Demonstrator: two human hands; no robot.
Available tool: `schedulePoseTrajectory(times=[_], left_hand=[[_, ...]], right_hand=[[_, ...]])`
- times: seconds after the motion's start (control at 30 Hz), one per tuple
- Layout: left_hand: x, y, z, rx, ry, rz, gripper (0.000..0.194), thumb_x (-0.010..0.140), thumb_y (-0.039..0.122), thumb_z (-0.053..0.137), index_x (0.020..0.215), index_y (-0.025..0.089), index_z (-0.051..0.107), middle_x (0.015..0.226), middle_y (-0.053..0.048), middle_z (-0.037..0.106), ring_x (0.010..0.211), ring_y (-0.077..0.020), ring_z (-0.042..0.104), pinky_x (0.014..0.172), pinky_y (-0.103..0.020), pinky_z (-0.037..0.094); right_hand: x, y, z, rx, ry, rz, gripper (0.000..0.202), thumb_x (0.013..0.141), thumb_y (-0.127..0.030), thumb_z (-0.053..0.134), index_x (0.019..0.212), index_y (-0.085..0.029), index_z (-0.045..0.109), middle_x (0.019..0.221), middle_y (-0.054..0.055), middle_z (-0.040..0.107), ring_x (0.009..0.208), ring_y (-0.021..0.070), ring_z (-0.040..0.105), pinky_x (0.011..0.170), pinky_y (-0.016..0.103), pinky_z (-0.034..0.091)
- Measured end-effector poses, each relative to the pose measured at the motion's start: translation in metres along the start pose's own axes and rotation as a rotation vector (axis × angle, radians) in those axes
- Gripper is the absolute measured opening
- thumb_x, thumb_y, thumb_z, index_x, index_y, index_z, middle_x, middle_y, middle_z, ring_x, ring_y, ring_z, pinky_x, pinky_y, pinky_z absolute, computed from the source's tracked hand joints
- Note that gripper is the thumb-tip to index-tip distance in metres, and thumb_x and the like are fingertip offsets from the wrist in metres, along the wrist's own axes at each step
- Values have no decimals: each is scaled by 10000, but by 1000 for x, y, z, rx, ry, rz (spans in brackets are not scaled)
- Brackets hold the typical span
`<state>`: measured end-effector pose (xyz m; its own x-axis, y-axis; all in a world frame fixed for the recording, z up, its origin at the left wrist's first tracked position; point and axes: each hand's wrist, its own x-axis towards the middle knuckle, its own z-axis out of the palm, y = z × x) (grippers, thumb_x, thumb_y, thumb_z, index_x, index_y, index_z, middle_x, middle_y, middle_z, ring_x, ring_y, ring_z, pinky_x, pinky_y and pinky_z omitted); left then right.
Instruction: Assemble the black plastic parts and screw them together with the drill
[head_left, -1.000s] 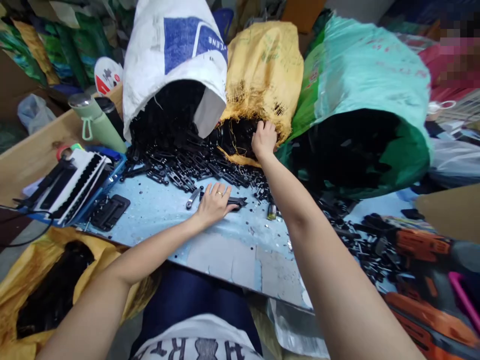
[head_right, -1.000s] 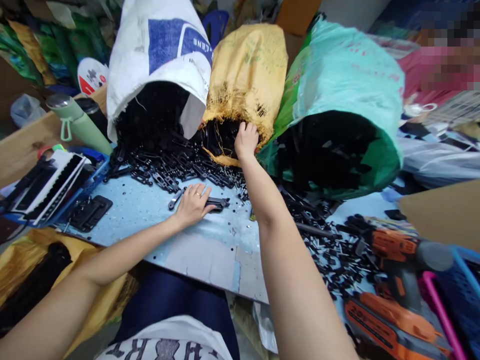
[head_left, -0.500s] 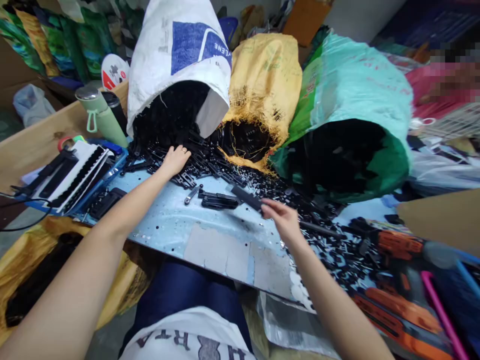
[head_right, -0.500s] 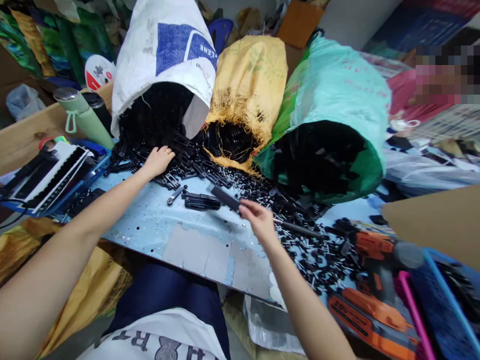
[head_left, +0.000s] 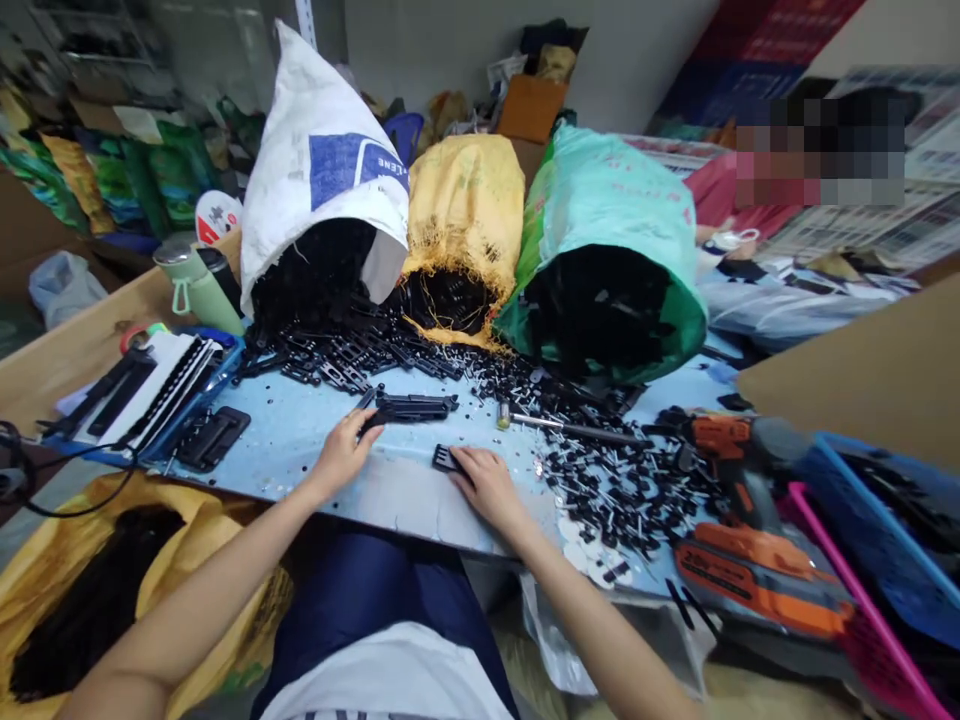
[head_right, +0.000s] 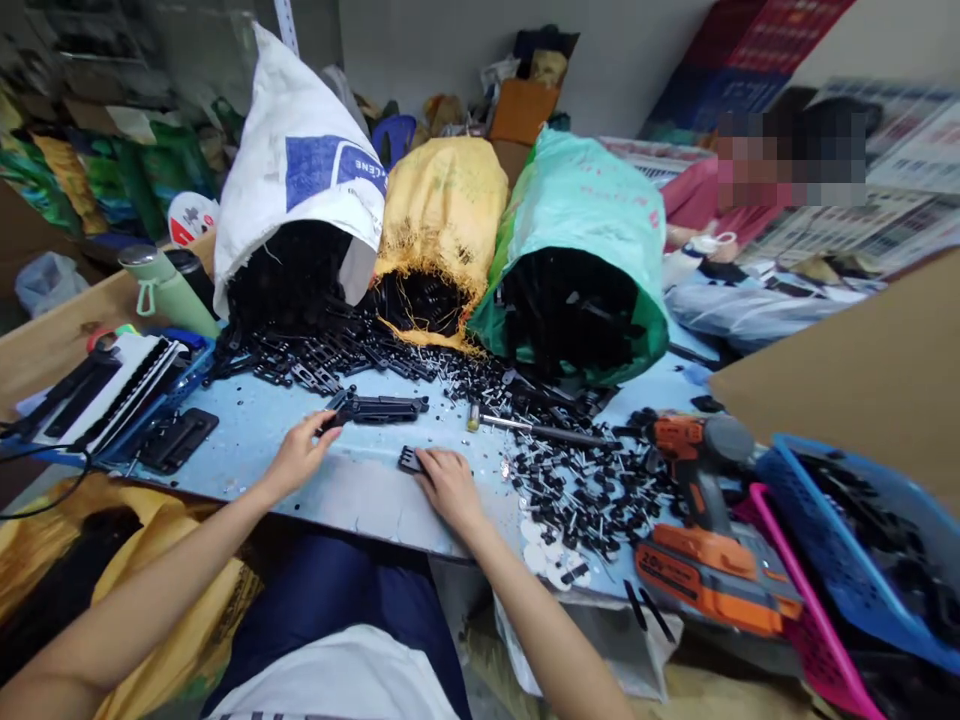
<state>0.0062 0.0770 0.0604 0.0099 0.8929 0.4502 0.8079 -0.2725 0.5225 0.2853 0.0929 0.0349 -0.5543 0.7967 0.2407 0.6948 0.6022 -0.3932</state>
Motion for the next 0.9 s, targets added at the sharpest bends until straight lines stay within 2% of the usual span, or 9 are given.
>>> schedulePoseTrajectory(times=[0.07,0.17,0.27,0.37,0.47,0.57,0.67,0.8,0.9], left_hand=[[-26,11,12,44,-73,10,313,849,317,470,1142,231,543,1012,-74,634,841,-209,607,721,-345,508],[-51,23,27,57,-140,23,314,837,304,487,1137,245,561,995,-75,634,855,-228,598,734,-371,504],[-59,28,39,162,-190,11,365,818,306,518,1165,196,545,991,-112,616,863,-249,583,737,-394,496],[-57,31,46,253,-224,30,367,832,281,514,1175,151,535,991,-150,607,912,-273,565,755,-415,486],[-53,40,49,24,-184,28,306,880,248,447,1157,164,545,999,-127,610,926,-235,577,785,-382,493],[-52,57,47,-343,-144,-89,330,922,297,384,1204,195,523,1026,-81,590,699,-125,595,639,-272,511],[-52,75,39,-529,-146,-183,370,921,332,403,1250,198,506,990,-55,581,543,-64,531,531,-224,477],[-48,87,22,-449,-94,-119,334,893,303,474,1186,186,582,911,-53,601,830,-143,583,761,-285,494],[-45,89,14,-381,-106,-77,325,890,282,479,1177,180,596,872,-53,594,843,-153,575,781,-299,488]], right_hand=[[9,-7,4,137,36,71,371,882,-366,494,1204,-197,570,1107,120,629,1042,247,567,910,453,444],[13,-10,5,542,85,261,398,851,-430,517,1169,-202,593,1068,90,646,945,215,607,827,378,493],[10,-12,3,887,49,443,430,803,-489,543,1123,-212,616,890,52,671,741,188,626,665,334,522],[3,-16,-1,1010,2,502,445,769,-494,581,1121,-223,612,833,32,653,658,161,607,600,304,520],[-1,-27,-2,1080,2,555,477,759,-507,587,1155,-242,590,926,38,632,642,144,610,565,286,528],[-1,-44,1,1189,-2,601,555,765,-547,557,1243,-265,531,943,35,617,595,129,607,492,264,519],[0,-57,4,1229,3,532,586,795,-551,523,1315,-283,474,907,21,619,578,111,585,496,257,526],[-1,-53,-3,1035,-12,281,510,828,-483,529,1301,-294,504,1002,32,593,585,85,552,541,256,528],[-3,-42,-14,842,-25,103,484,859,-427,516,1316,-267,494,946,34,576,583,79,537,610,268,529]])
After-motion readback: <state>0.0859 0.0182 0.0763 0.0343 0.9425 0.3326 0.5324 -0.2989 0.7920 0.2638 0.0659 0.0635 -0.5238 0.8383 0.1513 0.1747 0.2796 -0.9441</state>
